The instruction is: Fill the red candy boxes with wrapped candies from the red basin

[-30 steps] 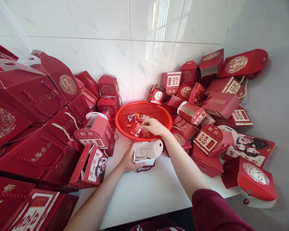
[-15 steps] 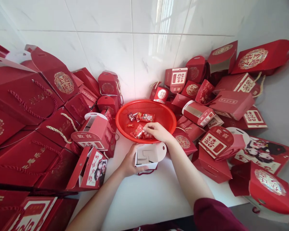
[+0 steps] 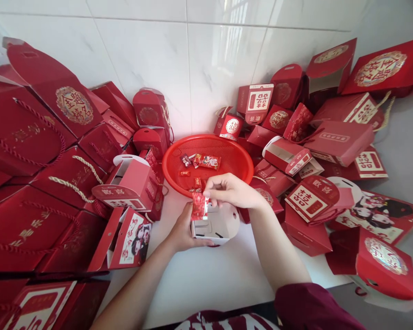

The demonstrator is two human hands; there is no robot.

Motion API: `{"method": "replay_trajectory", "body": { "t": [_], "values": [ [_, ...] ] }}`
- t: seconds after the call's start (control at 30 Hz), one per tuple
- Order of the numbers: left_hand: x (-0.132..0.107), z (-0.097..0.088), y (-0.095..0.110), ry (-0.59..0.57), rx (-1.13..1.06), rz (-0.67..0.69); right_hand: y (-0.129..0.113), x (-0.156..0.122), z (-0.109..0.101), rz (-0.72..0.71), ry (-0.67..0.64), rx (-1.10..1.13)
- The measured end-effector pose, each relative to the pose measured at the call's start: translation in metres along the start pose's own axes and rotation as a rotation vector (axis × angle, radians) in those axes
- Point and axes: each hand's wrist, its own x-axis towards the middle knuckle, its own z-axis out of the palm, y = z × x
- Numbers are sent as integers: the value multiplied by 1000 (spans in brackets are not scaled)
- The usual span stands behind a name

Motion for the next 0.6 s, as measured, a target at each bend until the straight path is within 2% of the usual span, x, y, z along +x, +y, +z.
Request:
{"method": "replay_trajectory", "body": {
  "t": [0.13, 0.2, 0.3, 0.37, 0.5, 0.6],
  "values": [
    [3, -5, 7, -26, 92, 44, -18, -11, 17, -1, 42, -530],
    [4, -5, 8, -25, 119, 63, -20, -11, 24, 20, 29, -706],
    [5, -6, 8, -25, 154, 83, -17, -8, 28, -36, -102, -745],
    [4, -6, 6, -31, 170, 86, -15, -7, 27, -64, -113, -730],
    [4, -6, 5, -37, 183, 76, -12, -7, 16, 31, 54, -751],
    [4, -5, 4, -26, 106, 70, -6, -5, 4, 62, 174, -728]
  ]
}}
